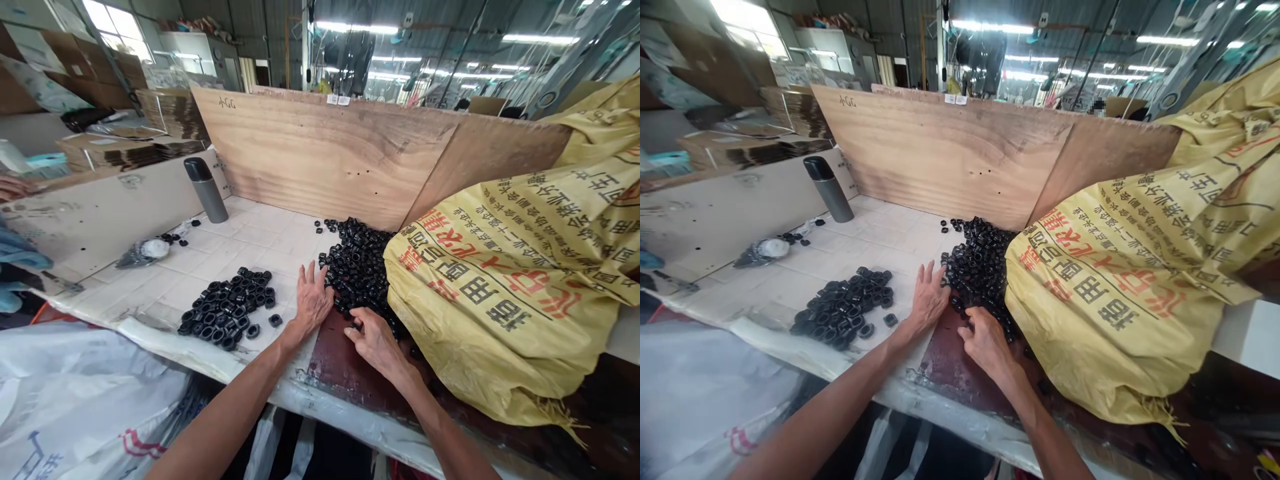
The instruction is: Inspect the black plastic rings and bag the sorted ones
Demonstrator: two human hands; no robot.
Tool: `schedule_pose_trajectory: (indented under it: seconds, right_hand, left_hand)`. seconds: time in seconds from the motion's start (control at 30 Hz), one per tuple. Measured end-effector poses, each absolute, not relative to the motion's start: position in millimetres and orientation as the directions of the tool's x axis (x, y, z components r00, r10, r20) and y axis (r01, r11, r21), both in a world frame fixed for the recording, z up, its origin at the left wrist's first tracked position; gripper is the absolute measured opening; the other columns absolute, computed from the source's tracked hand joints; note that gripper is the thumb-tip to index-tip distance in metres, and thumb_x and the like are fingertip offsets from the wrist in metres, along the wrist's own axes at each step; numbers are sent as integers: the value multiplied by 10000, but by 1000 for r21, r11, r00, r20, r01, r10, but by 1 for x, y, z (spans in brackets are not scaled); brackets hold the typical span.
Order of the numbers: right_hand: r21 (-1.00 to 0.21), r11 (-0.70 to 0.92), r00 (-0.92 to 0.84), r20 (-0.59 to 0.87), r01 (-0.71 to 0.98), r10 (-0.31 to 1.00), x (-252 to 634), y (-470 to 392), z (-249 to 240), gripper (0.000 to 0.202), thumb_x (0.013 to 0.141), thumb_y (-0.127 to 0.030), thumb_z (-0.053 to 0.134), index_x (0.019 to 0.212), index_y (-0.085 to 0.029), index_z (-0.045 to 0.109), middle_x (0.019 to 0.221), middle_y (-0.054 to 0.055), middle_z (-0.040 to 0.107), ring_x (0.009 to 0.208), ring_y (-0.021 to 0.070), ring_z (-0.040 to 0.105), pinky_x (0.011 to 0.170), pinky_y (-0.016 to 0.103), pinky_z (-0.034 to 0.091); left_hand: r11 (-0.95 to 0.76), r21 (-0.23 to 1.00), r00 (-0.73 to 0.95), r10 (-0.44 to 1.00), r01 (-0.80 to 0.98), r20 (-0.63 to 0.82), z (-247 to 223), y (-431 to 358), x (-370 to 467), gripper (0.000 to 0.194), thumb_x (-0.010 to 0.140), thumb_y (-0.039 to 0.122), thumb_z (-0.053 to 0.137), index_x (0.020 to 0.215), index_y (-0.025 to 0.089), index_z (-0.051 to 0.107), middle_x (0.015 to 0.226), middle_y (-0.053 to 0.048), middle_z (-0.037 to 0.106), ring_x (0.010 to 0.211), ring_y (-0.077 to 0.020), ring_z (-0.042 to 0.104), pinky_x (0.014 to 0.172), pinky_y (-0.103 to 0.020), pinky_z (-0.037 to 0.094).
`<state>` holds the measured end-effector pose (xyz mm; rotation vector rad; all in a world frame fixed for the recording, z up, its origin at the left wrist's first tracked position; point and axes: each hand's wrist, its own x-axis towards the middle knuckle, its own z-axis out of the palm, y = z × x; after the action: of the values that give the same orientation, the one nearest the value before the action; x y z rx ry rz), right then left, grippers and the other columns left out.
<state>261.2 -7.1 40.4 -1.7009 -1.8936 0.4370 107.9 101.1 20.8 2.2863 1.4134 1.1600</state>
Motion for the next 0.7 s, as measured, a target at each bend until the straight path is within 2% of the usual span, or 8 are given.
schedule_pose_trajectory:
  seconds: [0.13, 0.27, 0.4, 0.53, 0.7]
  right_hand:
    - [-647, 264, -126, 253, 715, 959, 242, 5, 27, 272, 818, -142, 644, 1085, -188, 660, 923, 44, 637, 819, 187, 627, 765, 304, 516]
    - [-618, 310, -123, 326, 723, 937, 231, 7, 5, 323, 836, -104, 608, 1144, -195, 642, 984, 71, 617, 916, 216, 627, 820, 322, 522]
    - [-615, 236, -11, 346, 753, 938, 236, 10, 2, 251, 827, -105, 616, 1062, -187, 643, 975, 78, 627, 867, 216, 629, 786, 314, 518]
    - [-632, 167, 65, 326, 756, 943, 245, 14, 9, 158, 784, -111, 649, 925, -181, 643, 927, 60, 637, 711, 172, 605, 686, 281, 495]
    - [-665, 140, 131, 340, 734, 931, 259, 14, 13, 90, 772, -139, 637, 849, -182, 657, 831, 42, 629, 625, 153, 584, 636, 274, 479]
  left_hand:
    - [-524, 558, 249, 832, 644, 496, 15, 136, 117, 375, 889, 182, 530, 1255, 239, 583, 1347, -96, 598, 1399, -349, 379, 1146, -640, 253]
    - [-537, 541, 252, 821, 647, 513, 12, 159, 127, 276, 930, 238, 535, 1195, 213, 609, 1306, -102, 606, 1287, -310, 487, 1093, -535, 371]
    - [-561, 519, 298, 810, 645, 506, 4, 155, 128, 183, 943, 236, 538, 1095, 177, 623, 1205, -112, 618, 1113, -260, 560, 1011, -432, 448]
    - [-569, 501, 319, 805, 652, 499, -5, 127, 121, 108, 954, 184, 504, 1003, 178, 601, 1061, -97, 618, 1042, -263, 547, 974, -457, 446]
    - [-579, 493, 333, 799, 650, 501, -9, 87, 117, 163, 952, 95, 439, 991, 179, 572, 1064, -108, 595, 1051, -262, 538, 944, -465, 462]
